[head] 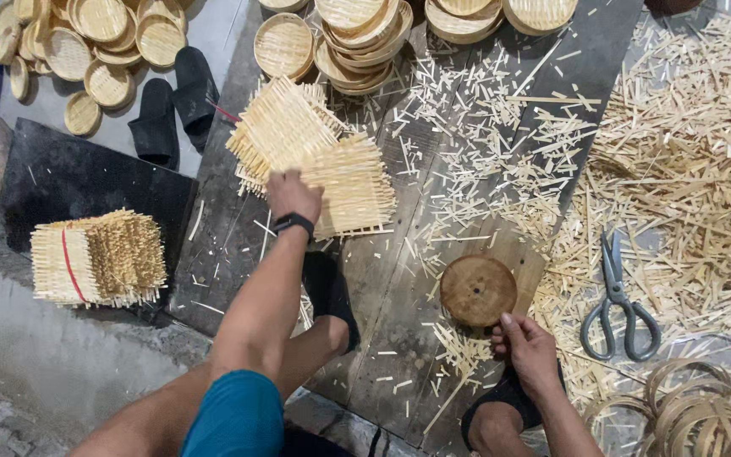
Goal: The person sits on the floor and repeatedly places a woven bamboo mat into a circular bamboo frame, then uses shears to trim the protruding edges. The person stacks the finished circular pieces and continues the process with additional mats and frames.
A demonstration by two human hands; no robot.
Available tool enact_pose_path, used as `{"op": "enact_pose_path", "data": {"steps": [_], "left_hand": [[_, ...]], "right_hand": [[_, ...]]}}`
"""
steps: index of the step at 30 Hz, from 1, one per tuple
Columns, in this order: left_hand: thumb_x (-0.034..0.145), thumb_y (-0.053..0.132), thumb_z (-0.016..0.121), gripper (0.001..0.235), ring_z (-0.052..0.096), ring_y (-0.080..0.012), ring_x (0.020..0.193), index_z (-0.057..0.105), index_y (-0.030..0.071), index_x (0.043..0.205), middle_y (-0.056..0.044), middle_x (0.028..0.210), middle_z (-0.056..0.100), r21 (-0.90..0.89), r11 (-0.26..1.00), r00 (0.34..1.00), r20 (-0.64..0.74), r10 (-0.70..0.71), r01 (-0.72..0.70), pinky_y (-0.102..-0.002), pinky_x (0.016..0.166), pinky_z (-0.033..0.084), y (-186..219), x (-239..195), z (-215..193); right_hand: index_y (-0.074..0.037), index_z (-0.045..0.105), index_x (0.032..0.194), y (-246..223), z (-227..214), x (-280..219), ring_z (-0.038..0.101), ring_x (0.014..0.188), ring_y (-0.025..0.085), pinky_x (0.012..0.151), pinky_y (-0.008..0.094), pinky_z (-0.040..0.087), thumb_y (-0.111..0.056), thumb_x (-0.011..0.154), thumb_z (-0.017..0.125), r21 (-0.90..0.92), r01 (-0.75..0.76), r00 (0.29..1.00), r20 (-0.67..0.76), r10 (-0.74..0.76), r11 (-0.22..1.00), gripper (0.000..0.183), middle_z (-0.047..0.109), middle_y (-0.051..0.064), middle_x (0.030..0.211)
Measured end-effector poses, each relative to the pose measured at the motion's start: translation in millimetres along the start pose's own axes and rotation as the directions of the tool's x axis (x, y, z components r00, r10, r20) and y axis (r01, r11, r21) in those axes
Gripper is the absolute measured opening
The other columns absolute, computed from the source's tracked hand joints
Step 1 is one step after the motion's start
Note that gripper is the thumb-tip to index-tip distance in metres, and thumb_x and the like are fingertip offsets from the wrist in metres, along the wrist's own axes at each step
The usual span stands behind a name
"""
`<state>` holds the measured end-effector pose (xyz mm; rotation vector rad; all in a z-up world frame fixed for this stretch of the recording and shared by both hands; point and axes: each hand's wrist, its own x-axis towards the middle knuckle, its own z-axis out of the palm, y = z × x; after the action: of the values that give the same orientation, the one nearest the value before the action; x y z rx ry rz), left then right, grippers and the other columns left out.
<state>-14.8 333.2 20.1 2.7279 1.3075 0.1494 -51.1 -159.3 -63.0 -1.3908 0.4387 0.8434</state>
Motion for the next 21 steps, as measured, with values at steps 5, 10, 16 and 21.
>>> {"op": "enact_pose_path", "data": {"steps": [5,10,16,21], "left_hand": [[0.082,0.020,0.071,0.032,0.066,-0.0432,0.108,0.076,0.010,0.111,-0.023,0.115,0.068,-0.139,0.985,0.988,0.131,-0.088,0.106,-0.050,0.096,0.052,-50,-21,47],[0.066,0.024,0.090,0.023,0.066,-0.0403,0.095,0.080,0.006,0.077,-0.022,0.104,0.068,-0.127,0.987,0.995,0.028,0.100,-0.096,-0.048,0.087,0.054,-52,-17,40],[0.086,0.012,0.086,0.024,0.070,-0.0139,0.084,0.072,0.000,0.102,-0.009,0.096,0.075,-0.842,0.534,0.974,0.175,0.143,0.074,-0.028,0.079,0.058,-8,-8,-30],[0.076,0.010,0.085,0.063,0.072,-0.0137,0.081,0.052,0.006,0.129,-0.010,0.092,0.074,-0.818,0.446,0.814,0.512,0.274,0.364,-0.029,0.074,0.061,66,-85,-13]], "right_hand": [[0.006,0.066,0.104,-10,4,7,0.064,0.064,0.017,0.058,0.032,0.055,-0.020,0.099,0.065,-0.044,-0.053,0.998,-0.032,0.052,0.998,0.026,0.069,0.012,0.082],[0.005,0.066,0.105,-10,8,6,0.065,0.067,0.015,0.061,0.028,0.054,-0.019,0.099,0.065,0.033,0.032,0.999,-0.020,-0.031,0.999,0.024,0.070,0.010,0.084],[0.001,0.066,0.117,-21,-2,1,0.061,0.071,0.016,0.062,0.028,0.049,-0.024,0.103,0.064,-0.011,0.136,0.983,-0.125,-0.136,0.991,0.029,0.067,0.011,0.087],[-0.001,0.064,0.122,-53,-18,7,0.072,0.087,0.013,0.077,0.025,0.058,-0.035,0.100,0.059,0.313,0.255,0.957,0.056,-0.286,0.915,0.041,0.072,0.006,0.100]]}}
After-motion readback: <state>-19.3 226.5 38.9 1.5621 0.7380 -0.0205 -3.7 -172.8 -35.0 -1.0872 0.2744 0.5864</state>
